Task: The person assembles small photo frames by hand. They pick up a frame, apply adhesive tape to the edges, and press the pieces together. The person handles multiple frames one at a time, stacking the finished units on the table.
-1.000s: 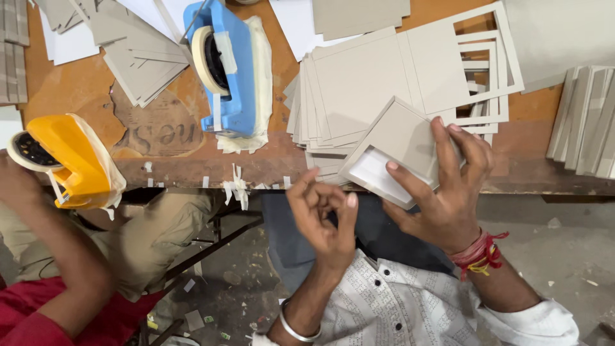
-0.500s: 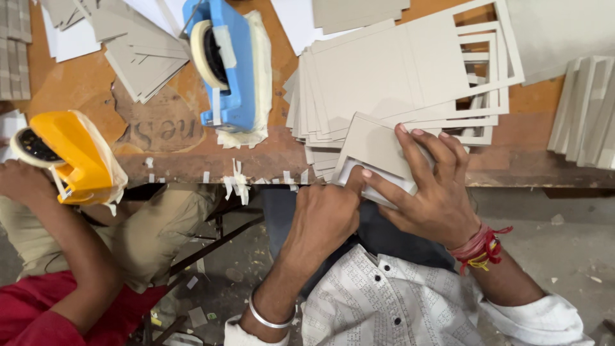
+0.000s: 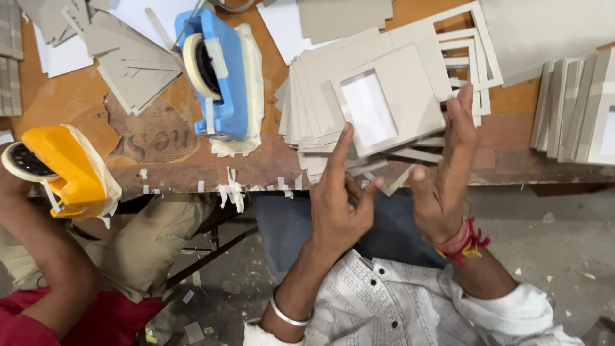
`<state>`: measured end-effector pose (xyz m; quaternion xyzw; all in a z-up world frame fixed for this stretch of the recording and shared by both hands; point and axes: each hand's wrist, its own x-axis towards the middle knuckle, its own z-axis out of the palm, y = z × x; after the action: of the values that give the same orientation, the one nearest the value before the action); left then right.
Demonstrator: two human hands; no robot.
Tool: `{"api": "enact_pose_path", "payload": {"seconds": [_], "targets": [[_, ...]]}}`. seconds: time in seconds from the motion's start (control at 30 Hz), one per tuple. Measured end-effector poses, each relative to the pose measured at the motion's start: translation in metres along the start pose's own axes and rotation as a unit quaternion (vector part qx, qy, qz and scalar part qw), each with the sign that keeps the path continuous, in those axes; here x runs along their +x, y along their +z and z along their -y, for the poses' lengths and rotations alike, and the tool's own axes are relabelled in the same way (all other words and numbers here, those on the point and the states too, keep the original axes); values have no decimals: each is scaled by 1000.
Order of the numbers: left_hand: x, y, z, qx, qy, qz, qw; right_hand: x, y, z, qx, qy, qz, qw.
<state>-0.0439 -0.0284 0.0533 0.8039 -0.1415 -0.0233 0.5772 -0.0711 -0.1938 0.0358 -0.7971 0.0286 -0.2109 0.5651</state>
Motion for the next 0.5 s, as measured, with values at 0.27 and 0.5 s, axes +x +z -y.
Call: {"api": "enact_pose_path", "payload": {"seconds": [0.27,0.5], "targets": [[15,-10,25,77,25,-95,992,28,-18,0,-108,-92,61,988],[32,-29,24,86,41,-22,995,102,-26,-10,-255,-195,261,910]]}}
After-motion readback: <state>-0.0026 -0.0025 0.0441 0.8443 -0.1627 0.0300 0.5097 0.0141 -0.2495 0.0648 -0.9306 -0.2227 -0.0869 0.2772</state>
